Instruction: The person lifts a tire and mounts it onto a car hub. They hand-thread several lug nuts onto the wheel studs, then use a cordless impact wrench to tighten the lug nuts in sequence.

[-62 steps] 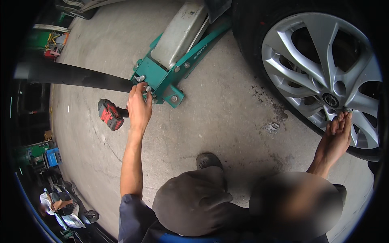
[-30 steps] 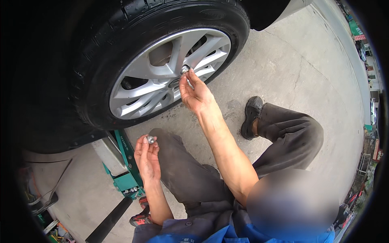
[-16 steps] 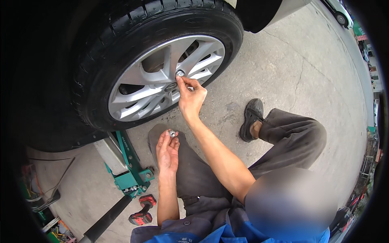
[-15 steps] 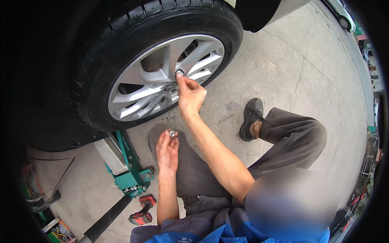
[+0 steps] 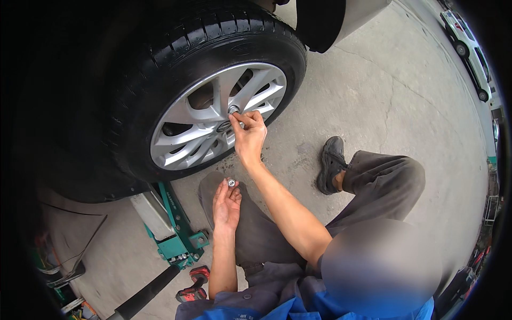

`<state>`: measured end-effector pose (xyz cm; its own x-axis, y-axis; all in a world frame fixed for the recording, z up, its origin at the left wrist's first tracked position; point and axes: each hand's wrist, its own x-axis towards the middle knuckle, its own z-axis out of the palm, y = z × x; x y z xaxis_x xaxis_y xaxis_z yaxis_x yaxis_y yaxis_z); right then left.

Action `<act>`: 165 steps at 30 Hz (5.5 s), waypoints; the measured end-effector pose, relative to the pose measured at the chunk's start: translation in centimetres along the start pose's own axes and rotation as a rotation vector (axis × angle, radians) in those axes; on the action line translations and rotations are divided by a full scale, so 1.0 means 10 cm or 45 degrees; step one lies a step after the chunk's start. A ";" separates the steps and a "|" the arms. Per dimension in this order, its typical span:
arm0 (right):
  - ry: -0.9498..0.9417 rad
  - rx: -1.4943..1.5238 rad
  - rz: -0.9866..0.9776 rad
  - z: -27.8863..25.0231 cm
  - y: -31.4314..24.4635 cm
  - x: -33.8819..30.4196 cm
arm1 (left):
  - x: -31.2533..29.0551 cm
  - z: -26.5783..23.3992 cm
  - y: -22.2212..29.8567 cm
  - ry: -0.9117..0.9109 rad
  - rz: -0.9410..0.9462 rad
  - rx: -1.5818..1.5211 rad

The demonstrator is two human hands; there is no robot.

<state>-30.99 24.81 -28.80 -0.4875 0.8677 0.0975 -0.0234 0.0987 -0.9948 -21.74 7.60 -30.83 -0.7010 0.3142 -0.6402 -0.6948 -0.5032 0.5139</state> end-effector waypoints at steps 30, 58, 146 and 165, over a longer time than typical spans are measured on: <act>-0.001 0.137 0.160 0.04 0.10 -0.05 | 0.11 -0.04 -0.13 -0.016 -0.135 -0.047; 0.110 0.451 0.577 0.12 -0.14 0.03 | 0.14 -0.10 -0.21 -0.021 -0.187 -0.096; -0.361 -0.550 -0.624 -0.27 0.14 0.27 | 0.26 -0.09 -0.19 0.001 -0.320 0.003; -0.192 -0.286 -0.282 -0.23 0.21 0.05 | 0.43 -0.08 -0.18 -0.244 -0.539 0.134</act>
<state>-29.32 26.54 -30.74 -0.6162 0.7330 0.2882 0.0415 0.3956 -0.9175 -23.37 9.23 -35.02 -0.3630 0.6220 -0.6938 -0.9313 -0.2177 0.2921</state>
